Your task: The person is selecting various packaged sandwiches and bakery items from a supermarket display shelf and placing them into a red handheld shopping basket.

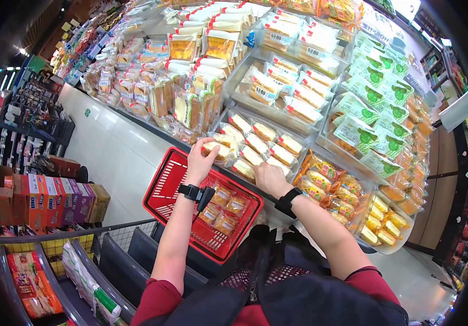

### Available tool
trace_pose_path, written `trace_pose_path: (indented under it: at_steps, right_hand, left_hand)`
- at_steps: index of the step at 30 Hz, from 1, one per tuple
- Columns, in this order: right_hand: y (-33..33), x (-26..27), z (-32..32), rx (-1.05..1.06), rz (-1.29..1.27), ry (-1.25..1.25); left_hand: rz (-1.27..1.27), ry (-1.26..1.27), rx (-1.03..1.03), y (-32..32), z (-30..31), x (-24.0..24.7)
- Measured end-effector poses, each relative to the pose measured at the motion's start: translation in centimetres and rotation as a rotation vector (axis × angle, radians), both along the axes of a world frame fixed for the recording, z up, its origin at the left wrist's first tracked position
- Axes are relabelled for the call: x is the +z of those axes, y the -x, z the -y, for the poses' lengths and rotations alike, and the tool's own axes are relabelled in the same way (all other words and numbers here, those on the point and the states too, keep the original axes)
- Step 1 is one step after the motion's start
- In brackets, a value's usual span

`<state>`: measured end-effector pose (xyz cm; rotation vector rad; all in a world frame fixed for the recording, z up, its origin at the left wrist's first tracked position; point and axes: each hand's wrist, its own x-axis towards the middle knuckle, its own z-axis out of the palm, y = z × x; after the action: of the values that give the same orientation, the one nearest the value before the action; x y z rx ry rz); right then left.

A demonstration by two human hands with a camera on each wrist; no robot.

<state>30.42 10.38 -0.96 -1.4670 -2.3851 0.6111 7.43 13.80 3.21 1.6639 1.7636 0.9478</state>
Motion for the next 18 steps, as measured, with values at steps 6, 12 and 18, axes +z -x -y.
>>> trace_pose_path:
  at_steps: [6, 12, 18]
  right_hand:
    - [0.7, -0.1, 0.9, -0.022, -0.038, -0.031]
    - [0.3, 0.2, 1.0, -0.048, -0.030, -0.022]
    - [-0.6, 0.3, 0.4, -0.041, -0.045, -0.016]
  left_hand:
    - [0.091, 0.070, 0.004, 1.5, -0.1, -1.0]
    - [0.080, 0.063, 0.028, 0.0, -0.1, -1.5]
    - [-0.342, -0.191, -0.025, -1.8, 1.0, 0.1]
